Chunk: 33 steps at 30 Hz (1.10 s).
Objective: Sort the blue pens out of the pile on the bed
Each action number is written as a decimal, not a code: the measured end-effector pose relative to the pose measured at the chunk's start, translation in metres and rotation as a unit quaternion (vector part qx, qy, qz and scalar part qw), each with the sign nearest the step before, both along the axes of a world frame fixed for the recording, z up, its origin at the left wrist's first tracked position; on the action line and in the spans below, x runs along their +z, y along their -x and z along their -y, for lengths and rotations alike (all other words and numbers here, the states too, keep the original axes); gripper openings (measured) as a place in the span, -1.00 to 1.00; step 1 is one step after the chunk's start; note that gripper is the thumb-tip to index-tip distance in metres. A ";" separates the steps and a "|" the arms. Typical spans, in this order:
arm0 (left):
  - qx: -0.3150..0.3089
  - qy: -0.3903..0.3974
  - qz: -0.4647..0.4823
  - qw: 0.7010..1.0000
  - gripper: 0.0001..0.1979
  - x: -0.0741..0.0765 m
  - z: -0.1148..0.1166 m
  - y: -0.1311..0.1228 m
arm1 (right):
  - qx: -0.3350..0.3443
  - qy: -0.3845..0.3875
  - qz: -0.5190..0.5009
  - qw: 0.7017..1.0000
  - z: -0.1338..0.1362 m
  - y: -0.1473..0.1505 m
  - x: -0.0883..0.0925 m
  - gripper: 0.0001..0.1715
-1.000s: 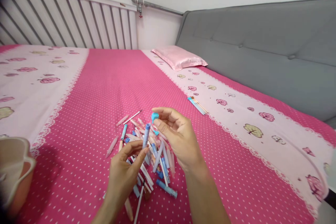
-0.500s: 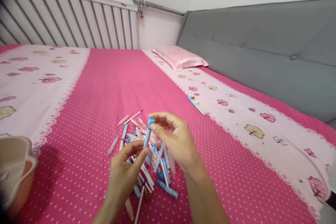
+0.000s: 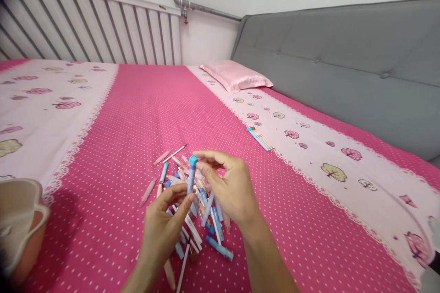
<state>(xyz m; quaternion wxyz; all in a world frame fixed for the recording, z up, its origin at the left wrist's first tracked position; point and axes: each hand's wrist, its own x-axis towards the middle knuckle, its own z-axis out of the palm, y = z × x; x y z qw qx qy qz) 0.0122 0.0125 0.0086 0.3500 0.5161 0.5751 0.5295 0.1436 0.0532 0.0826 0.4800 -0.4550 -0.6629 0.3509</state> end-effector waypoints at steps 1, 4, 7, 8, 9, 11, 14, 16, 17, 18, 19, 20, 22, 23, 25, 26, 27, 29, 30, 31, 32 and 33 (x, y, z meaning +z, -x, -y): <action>0.001 0.000 0.000 1.000 -0.78 0.000 0.000 0.000 | -0.005 -0.002 0.002 1.000 0.000 0.000 0.000 -0.80; 0.002 -0.003 0.003 1.000 -0.78 0.001 0.000 0.000 | -0.012 -0.004 0.008 1.000 0.000 0.001 0.001 -0.82; 0.003 -0.001 0.009 1.000 -0.78 0.001 0.000 -0.001 | -0.009 0.002 0.003 1.000 0.001 0.001 0.002 -0.83; 0.004 0.000 0.012 1.000 -0.78 0.001 -0.001 -0.002 | -0.009 0.006 0.001 1.000 0.001 0.001 0.002 -0.82; 0.006 0.000 0.015 1.000 -0.78 0.001 -0.001 -0.002 | -0.011 0.009 -0.002 1.000 0.001 0.001 0.002 -0.80; 0.009 -0.001 0.026 1.000 -0.78 0.001 -0.001 -0.001 | -0.017 0.014 -0.004 1.000 0.001 0.001 0.003 -0.76; 0.013 -0.002 0.052 0.999 -0.78 0.002 -0.001 0.002 | -0.012 0.027 0.010 1.000 0.000 0.000 0.002 -0.74; 0.023 0.000 0.080 0.997 -0.76 0.003 -0.001 0.005 | 0.017 0.048 0.039 0.998 -0.001 0.000 -0.001 -0.77; 0.035 -0.001 0.100 0.994 -0.74 0.004 -0.001 0.006 | 0.039 0.063 0.057 0.996 -0.001 0.001 -0.003 -0.78; 0.052 -0.001 0.121 0.991 -0.72 0.005 -0.001 0.007 | 0.064 0.078 0.074 0.992 -0.002 0.002 -0.006 -0.79; 0.071 -0.003 0.141 0.987 -0.70 0.006 -0.001 0.008 | 0.090 0.090 0.090 0.988 -0.002 0.003 -0.010 -0.80; 0.092 -0.006 0.159 0.983 -0.68 0.008 -0.001 0.009 | 0.115 0.101 0.102 0.983 -0.003 0.005 -0.013 -0.80; 0.128 -0.008 0.184 0.975 -0.65 0.011 -0.001 0.010 | 0.159 0.121 0.117 0.973 -0.004 0.008 -0.021 -0.79; 0.141 -0.009 0.191 0.971 -0.64 0.012 -0.002 0.011 | 0.177 0.134 0.116 0.968 -0.005 0.010 -0.025 -0.80; 0.155 -0.013 0.205 0.966 -0.63 0.014 -0.002 0.012 | 0.209 0.174 0.090 0.958 -0.008 0.012 -0.032 -0.81; 0.159 -0.017 0.210 0.964 -0.64 0.014 -0.002 0.013 | 0.224 0.197 0.069 0.952 -0.010 0.013 -0.034 -0.81; 0.162 -0.022 0.214 0.963 -0.65 0.015 -0.001 0.014 | 0.238 0.218 0.046 0.945 -0.012 0.013 -0.036 -0.81; 0.167 -0.028 0.218 0.961 -0.66 0.016 -0.001 0.016 | 0.260 0.246 0.010 0.934 -0.015 0.014 -0.039 -0.80; 0.168 -0.027 0.218 0.961 -0.67 0.017 -0.001 0.016 | 0.266 0.253 -0.002 0.930 -0.017 0.014 -0.041 -0.79; 0.169 -0.025 0.217 0.961 -0.67 0.018 -0.001 0.016 | 0.270 0.257 -0.011 0.928 -0.018 0.014 -0.041 -0.79; 0.170 -0.022 0.214 0.962 -0.67 0.019 0.000 0.017 | 0.272 0.258 -0.019 0.927 -0.019 0.015 -0.042 -0.77; 0.172 -0.019 0.210 0.962 -0.67 0.020 0.000 0.016 | 0.274 0.257 -0.025 0.926 -0.019 0.016 -0.043 -0.76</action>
